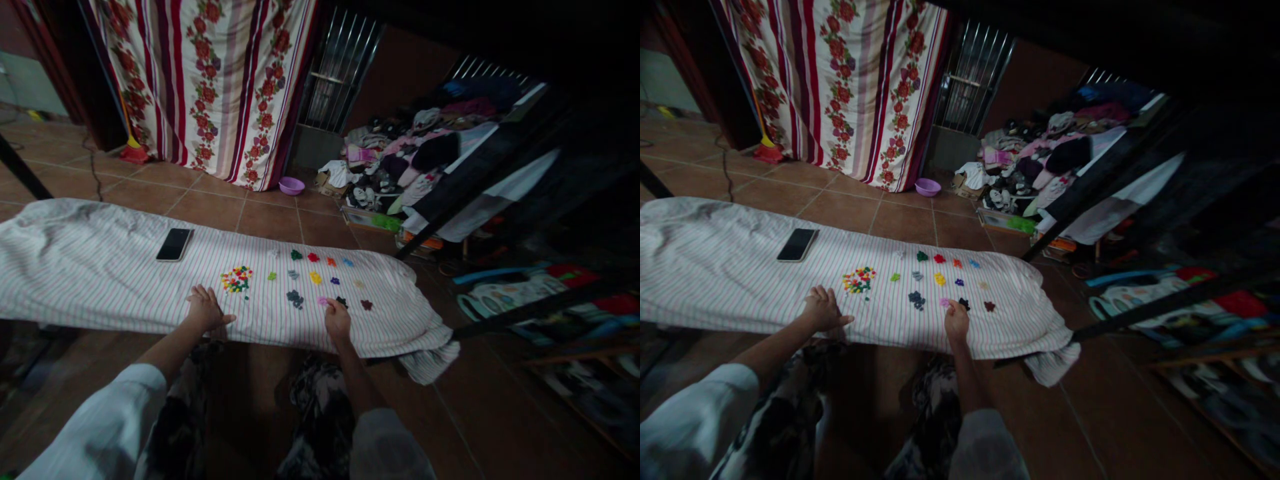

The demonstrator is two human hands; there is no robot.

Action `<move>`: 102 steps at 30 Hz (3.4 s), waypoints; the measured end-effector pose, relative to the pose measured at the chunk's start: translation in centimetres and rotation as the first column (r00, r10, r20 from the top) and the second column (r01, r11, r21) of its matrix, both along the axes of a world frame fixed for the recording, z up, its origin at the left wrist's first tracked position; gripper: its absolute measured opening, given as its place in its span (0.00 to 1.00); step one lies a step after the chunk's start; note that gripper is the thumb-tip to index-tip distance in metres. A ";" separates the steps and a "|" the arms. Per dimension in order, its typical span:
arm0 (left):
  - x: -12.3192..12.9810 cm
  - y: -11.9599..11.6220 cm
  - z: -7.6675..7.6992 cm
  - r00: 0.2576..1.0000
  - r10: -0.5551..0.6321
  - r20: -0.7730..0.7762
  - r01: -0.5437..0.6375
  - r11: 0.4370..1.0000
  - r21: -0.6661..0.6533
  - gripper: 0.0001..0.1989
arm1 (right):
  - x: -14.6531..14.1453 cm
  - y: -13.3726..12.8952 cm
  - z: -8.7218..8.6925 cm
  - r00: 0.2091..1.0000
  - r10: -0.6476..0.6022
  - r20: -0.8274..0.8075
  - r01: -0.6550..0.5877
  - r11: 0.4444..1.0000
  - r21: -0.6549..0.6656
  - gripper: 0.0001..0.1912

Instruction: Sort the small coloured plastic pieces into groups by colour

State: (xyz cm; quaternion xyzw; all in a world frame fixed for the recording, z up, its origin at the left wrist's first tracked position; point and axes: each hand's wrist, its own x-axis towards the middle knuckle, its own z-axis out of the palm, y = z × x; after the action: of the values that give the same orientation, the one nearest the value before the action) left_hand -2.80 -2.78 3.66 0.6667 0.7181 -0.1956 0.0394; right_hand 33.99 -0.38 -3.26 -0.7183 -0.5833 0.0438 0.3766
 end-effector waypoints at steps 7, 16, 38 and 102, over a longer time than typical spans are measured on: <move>-0.1 0.1 -0.3 1.000 -0.003 -0.007 0.003 1.000 0.003 0.56 | 0.0 0.1 -0.1 0.998 -0.056 0.033 0.057 0.998 -0.017 0.19; -0.1 0.1 -0.3 1.000 -0.004 -0.005 0.004 1.000 0.004 0.56 | 0.0 0.0 0.0 0.998 -0.058 0.024 0.060 0.997 -0.058 0.19; 0.2 0.1 0.4 0.999 0.031 0.024 -0.030 0.999 -0.041 0.56 | -4.2 0.0 1.4 0.989 0.145 -0.005 -0.141 0.965 0.221 0.17; 0.1 0.2 0.1 0.999 0.031 0.028 -0.031 1.000 -0.005 0.57 | -14.7 2.4 4.6 0.899 0.326 -0.292 -0.384 0.907 -0.173 0.08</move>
State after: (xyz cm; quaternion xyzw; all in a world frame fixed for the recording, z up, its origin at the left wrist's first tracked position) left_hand -2.71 -2.58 3.76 0.6582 0.7271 -0.1874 0.0541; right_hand 19.25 2.06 1.35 -0.6254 -0.6427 0.2705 0.3501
